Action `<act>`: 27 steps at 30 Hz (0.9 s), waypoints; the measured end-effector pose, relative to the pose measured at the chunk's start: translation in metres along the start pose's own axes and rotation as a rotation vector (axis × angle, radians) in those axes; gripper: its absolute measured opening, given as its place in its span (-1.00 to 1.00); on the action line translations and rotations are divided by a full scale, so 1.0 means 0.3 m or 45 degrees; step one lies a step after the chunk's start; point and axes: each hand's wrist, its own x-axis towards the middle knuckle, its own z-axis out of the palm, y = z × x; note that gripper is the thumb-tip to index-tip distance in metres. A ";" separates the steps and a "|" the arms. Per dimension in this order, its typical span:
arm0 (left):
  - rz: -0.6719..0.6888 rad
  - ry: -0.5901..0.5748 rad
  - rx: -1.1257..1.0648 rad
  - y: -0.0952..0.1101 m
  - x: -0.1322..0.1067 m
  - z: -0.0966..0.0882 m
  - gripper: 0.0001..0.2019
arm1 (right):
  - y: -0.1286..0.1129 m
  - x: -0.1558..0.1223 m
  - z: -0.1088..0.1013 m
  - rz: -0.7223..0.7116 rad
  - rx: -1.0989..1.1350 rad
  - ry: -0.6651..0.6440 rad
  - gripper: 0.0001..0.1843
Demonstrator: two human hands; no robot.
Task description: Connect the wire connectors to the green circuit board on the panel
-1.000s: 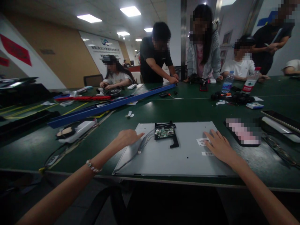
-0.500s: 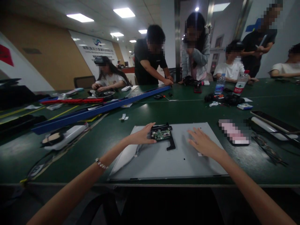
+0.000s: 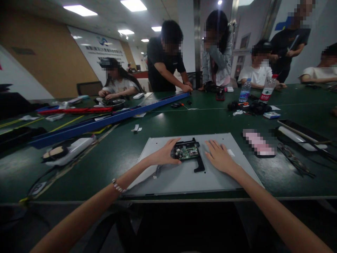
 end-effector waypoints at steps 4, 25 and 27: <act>0.008 -0.028 -0.020 0.064 -0.010 0.020 0.13 | 0.000 0.003 -0.028 0.030 0.275 0.062 -0.33; -0.105 0.259 0.726 -0.194 -0.030 -0.219 -0.46 | -0.089 -0.037 -0.087 -0.350 0.401 -0.130 -0.29; -0.328 0.346 0.936 -0.302 -0.036 -0.320 -0.52 | -0.089 -0.039 -0.080 -0.343 0.395 -0.120 -0.31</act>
